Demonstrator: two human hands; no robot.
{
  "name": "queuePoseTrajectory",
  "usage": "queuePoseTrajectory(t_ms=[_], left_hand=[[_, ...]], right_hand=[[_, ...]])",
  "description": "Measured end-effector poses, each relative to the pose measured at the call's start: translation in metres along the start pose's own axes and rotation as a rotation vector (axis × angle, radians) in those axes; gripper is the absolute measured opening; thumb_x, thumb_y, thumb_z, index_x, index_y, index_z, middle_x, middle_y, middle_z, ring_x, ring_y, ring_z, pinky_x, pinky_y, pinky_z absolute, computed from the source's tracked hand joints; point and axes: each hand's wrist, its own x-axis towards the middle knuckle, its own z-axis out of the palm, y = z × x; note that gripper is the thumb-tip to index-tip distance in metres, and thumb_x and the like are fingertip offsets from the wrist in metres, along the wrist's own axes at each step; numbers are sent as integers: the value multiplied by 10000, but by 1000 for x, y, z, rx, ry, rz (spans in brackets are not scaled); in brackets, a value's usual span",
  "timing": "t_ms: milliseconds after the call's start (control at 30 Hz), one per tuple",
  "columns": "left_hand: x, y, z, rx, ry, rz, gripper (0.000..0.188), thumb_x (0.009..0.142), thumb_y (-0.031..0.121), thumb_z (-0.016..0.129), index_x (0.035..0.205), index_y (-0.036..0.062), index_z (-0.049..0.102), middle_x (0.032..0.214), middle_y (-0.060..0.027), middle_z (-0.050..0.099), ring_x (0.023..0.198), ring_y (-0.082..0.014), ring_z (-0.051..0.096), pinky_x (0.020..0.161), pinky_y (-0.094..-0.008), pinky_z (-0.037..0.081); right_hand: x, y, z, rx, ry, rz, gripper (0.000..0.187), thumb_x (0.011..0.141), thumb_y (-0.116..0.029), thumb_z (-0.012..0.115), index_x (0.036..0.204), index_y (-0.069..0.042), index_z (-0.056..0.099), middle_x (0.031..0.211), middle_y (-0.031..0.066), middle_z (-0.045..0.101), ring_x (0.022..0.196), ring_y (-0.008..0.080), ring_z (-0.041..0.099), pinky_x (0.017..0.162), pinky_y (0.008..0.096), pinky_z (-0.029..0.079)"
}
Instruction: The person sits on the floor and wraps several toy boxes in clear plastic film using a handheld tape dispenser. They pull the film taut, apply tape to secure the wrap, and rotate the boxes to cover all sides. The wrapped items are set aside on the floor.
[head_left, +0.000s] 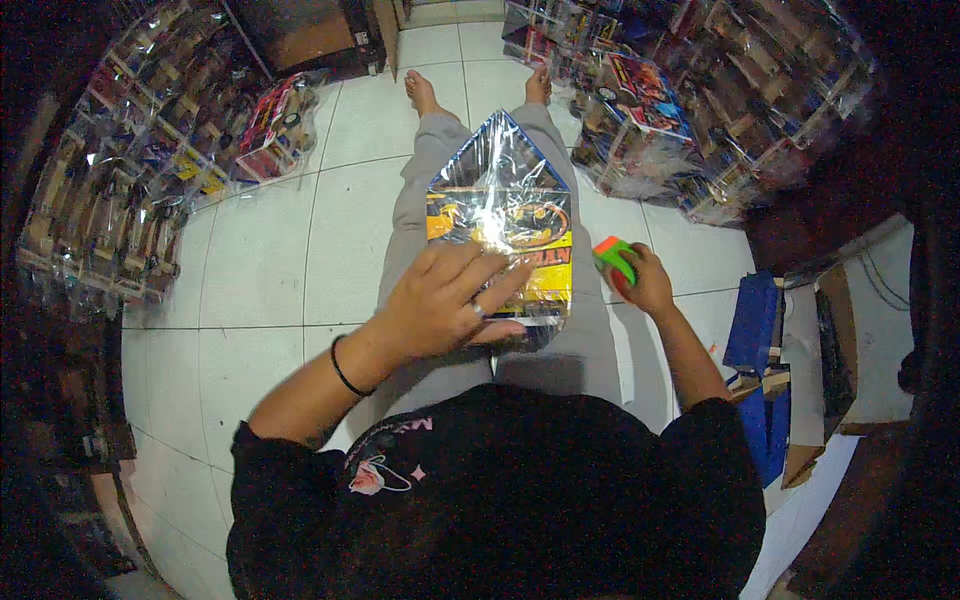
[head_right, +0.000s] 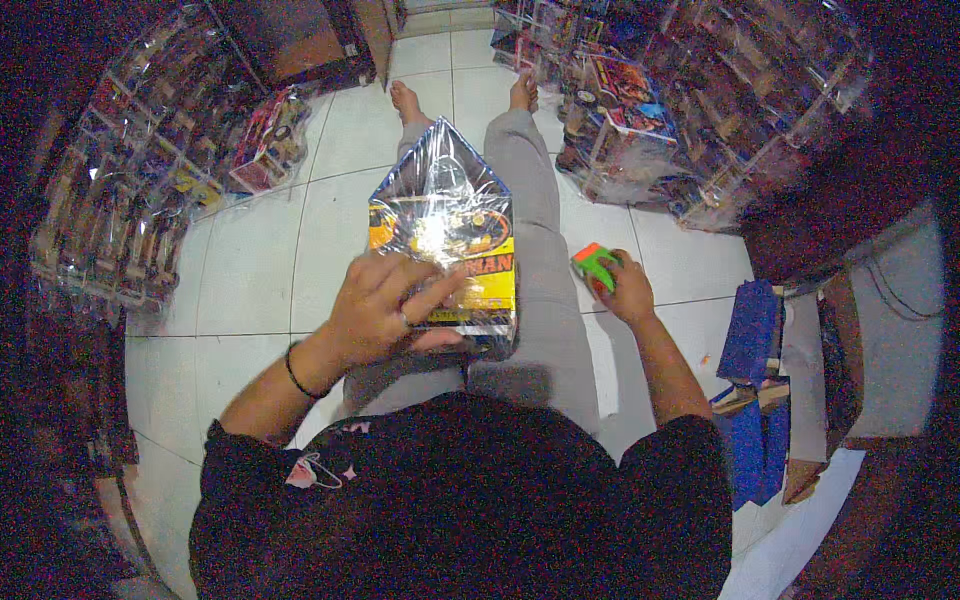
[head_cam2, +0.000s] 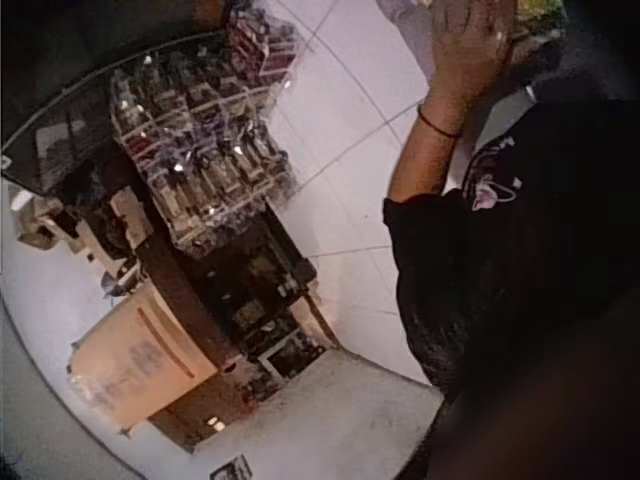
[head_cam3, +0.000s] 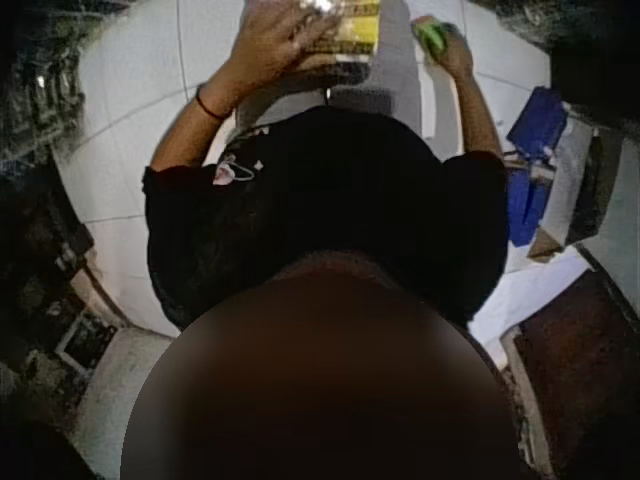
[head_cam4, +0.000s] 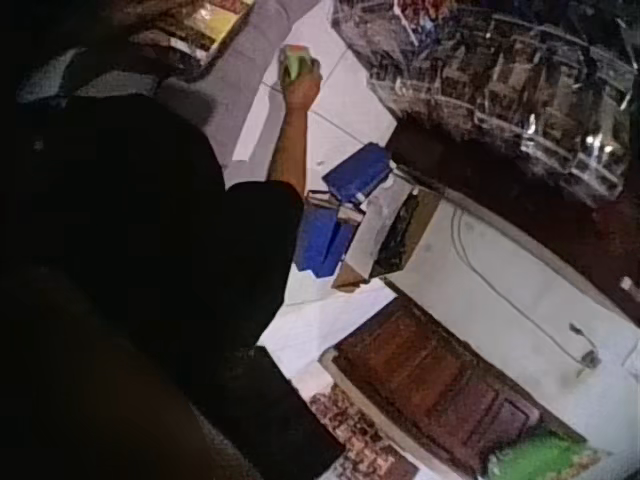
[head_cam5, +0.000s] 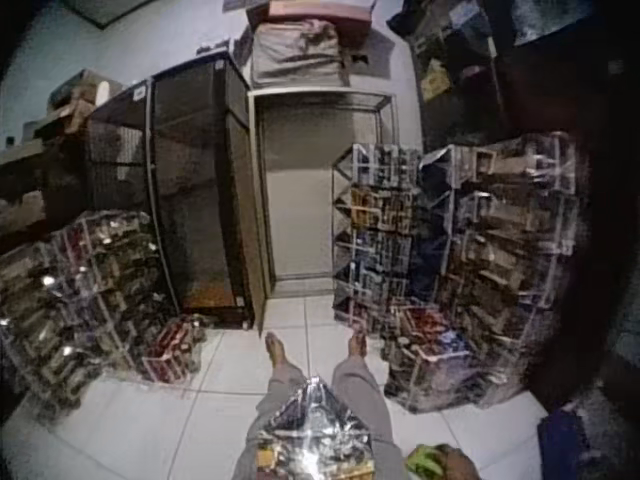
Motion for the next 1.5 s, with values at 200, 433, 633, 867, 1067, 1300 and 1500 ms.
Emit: queuePoseTrajectory(t_ms=[200, 433, 633, 867, 1067, 1300, 1500], left_hand=[[128, -18, 39, 67, -446, 606, 610, 811, 567, 562, 1173, 75, 552, 1142, -70, 554, 1077, -244, 519, 1045, -465, 291], [112, -71, 48, -200, -540, 83, 699, 823, 594, 524, 1264, 63, 417, 1255, -110, 426, 1174, -266, 410, 1068, -460, 250], [32, -110, 75, -1118, -132, -876, 784, 832, 617, 492, 1342, 52, 302, 1352, -144, 316, 1257, -285, 316, 1088, -456, 216], [3, -85, 102, -1522, 208, -910, 892, 844, 644, 454, 1434, 39, 167, 1465, -185, 188, 1354, -306, 207, 1111, -450, 175], [6, -107, 54, -135, 296, -349, 1031, 806, 694, 456, 1485, 25, 65, 1540, -231, 50, 1434, -362, 42, 1136, -506, 40], [-41, -29, 132, 546, 10, 56, 815, 839, 557, 510, 1447, 62, 287, 1559, -107, 132, 1448, -243, 86, 1130, -533, 13], [-47, 24, 175, -94, -385, -176, 887, 771, 452, 610, 1455, 27, 236, 1555, -72, 175, 1445, -201, 119, 1144, -431, 106]], right_hand=[[-78, 64, 40, 1052, 343, 1042, 482, 834, -243, 660, 1257, -62, 520, 1246, 174, 520, 1085, 263, 549, 892, 366, 456], [49, -34, -19, 745, 421, 627, 657, 873, -391, 609, 1371, -11, 411, 1406, 176, 408, 1296, 303, 387, 1070, 387, 297], [166, -191, -39, 1587, -61, 742, 662, 906, -574, 398, 1236, -16, 526, 1249, 167, 554, 1076, 273, 569, 907, 367, 456], [151, -209, -52, 2086, -377, 721, 562, 908, -497, 399, 1180, -28, 548, 1127, 167, 613, 887, 285, 647, 759, 439, 545], [222, -187, -89, 1828, -568, 447, 777, 904, -649, 342, 1422, -70, 337, 1340, 188, 483, 1121, 311, 572, 979, 437, 446], [301, -146, -10, 1402, -943, -236, 641, 960, -511, 354, 1417, -61, 356, 1380, 122, 461, 1197, 230, 495, 1025, 357, 388], [284, -181, 11, 712, -1206, -256, 573, 977, -466, 378, 1373, -56, 442, 1418, 76, 430, 1293, 172, 395, 1112, 302, 243]])
